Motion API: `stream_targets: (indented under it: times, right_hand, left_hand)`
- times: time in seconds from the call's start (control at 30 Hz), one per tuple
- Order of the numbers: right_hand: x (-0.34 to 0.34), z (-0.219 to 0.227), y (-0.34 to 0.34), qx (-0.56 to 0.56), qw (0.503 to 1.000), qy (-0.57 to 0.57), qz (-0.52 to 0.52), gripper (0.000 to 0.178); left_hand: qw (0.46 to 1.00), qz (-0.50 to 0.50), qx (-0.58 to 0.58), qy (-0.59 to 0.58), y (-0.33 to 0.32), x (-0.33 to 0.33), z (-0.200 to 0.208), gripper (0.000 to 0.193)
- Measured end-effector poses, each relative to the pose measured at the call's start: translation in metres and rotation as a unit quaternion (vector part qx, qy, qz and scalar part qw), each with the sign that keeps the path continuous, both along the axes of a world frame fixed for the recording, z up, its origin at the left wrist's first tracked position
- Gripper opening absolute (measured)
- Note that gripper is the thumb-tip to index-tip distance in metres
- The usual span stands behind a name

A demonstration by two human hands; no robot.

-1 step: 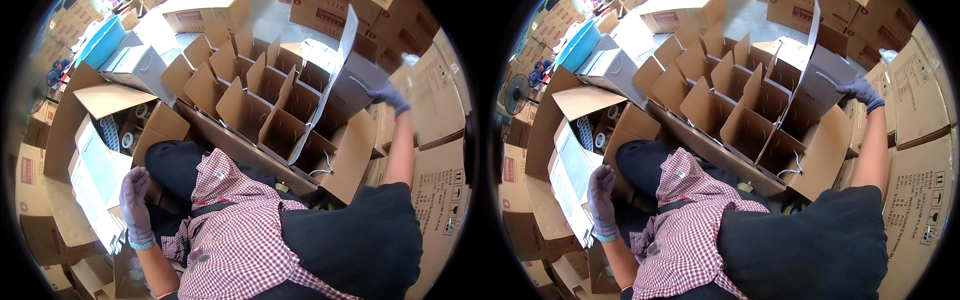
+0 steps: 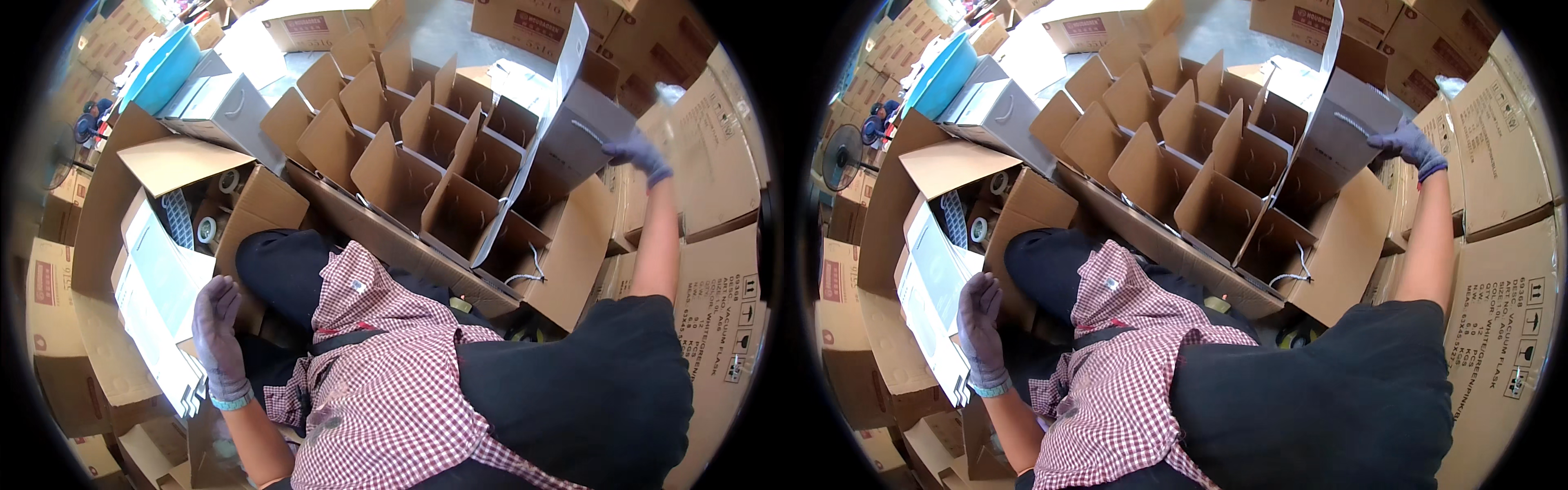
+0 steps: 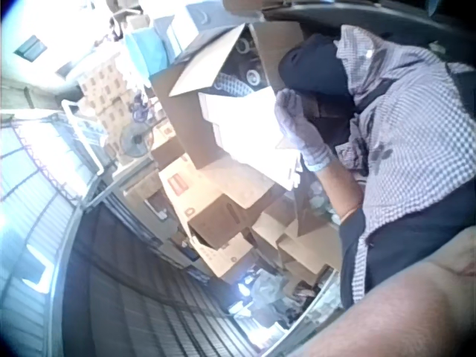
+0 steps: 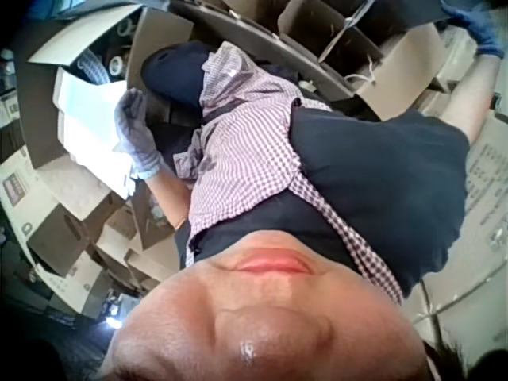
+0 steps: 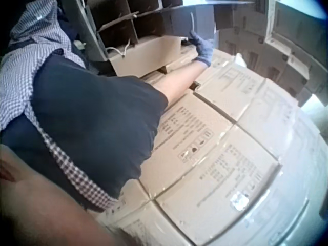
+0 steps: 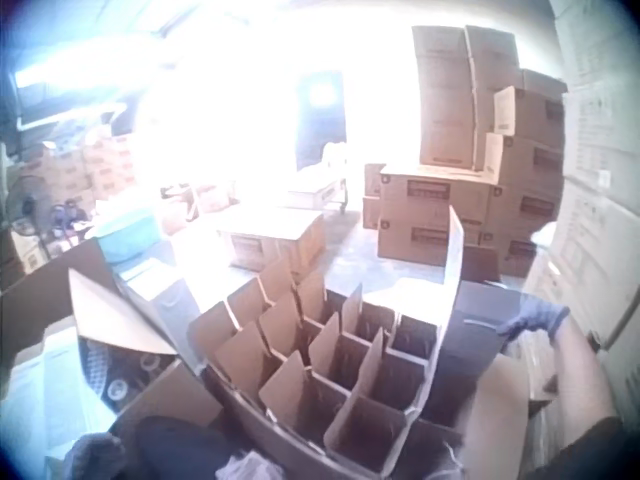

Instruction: The person folds white cardboard inserts and places them into a large cardboard box. They then pick up a white thermos flask, remove the black lid, and place the flask into the box before putting the lid back on.

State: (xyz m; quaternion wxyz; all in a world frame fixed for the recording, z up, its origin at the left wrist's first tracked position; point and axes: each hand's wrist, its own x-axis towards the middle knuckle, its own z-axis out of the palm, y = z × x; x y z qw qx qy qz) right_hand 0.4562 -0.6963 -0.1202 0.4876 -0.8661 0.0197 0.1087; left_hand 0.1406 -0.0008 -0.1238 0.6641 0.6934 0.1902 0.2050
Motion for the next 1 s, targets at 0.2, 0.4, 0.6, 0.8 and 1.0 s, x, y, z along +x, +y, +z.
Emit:
stream_targets:
  times: [0.2,0.4,0.6,0.8,1.0]
  right_hand:
    - [-0.005,0.013,0.004,-0.073,0.994,0.01,0.085,0.049]
    - [-0.011,0.024,0.001,0.008,0.996,0.092,0.003,0.062]
    - [-0.011,0.023,0.009,0.043,0.984,0.142,0.094,0.057]
    - [-0.007,-0.025,-0.013,0.245,0.963,-0.061,-0.092,0.056]
    - [0.061,-0.182,-0.068,0.31,0.871,-0.088,-0.371,0.053]
  left_hand:
    - [0.999,-0.042,0.009,-0.019,-0.005,0.008,-0.013,0.051]
    - [0.999,-0.023,0.014,-0.016,-0.015,0.023,-0.006,0.05]
    - [0.998,-0.054,0.016,-0.02,-0.017,0.025,-0.012,0.049]
    - [0.999,-0.014,-0.004,-0.041,0.013,-0.003,-0.013,0.048]
    - [0.998,0.057,-0.006,-0.014,0.025,-0.02,-0.008,0.046]
